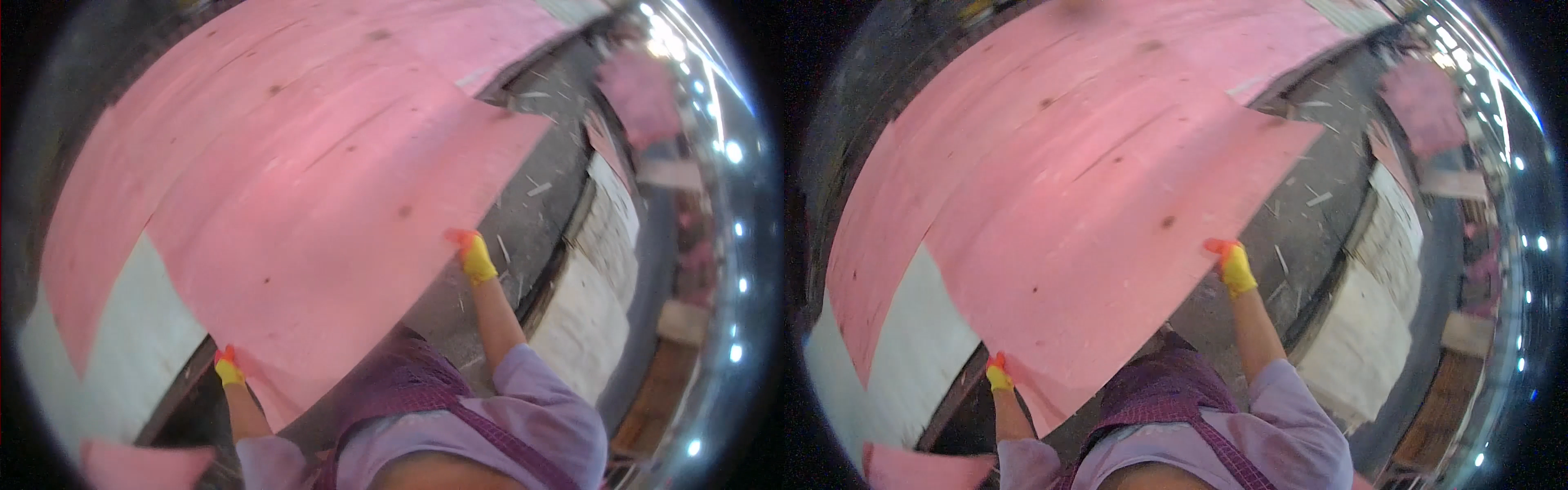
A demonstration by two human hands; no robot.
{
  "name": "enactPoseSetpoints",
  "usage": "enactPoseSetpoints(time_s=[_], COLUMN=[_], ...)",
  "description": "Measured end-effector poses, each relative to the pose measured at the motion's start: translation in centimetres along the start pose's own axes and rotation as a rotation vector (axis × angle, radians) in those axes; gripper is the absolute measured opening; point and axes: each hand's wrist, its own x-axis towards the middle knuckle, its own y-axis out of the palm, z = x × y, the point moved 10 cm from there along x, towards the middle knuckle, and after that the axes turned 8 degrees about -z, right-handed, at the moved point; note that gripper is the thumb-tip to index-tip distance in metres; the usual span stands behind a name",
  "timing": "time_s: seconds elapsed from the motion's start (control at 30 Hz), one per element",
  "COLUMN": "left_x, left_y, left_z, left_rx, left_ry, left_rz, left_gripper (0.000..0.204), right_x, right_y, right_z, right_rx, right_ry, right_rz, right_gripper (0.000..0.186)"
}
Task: Sorting and stacking thin sheets of pink-colored wood veneer in a warehouse setting.
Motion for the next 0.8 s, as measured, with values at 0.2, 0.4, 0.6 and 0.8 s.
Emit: enactPoseSetpoints(time_s=[0.2, 0.4, 0.6, 0.8], left_x=[4.6, -23.5, -38.5, -27.1], left_y=[-2.6, 27.6, 42.1, 40.3], left_z=[-1.4, -9.2, -13.9, -22.9], left_rx=[0.356, 0.669, 1.484, 1.269], left_ry=[0.098, 0.114, 1.140, 1.205], left_rz=[-0.117, 0.764, 0.638, 0.176], left_gripper=[0.032, 0.066, 0.057, 0.032], right_x=[0.6, 0.3, 2.7, 3.9], right_y=[6.4, 11.0, 16.1, 17.1], right_z=[7.3, 10.3, 13.6, 15.2], right_rx=[0.340, 0.566, 0.263, 0.512], right_ry=[0.003, -0.013, -0.145, 0.111], right_rz=[-0.029, -0.180, -0.095, 0.479], right_gripper=[0.020, 0.026, 0.040, 0.029])
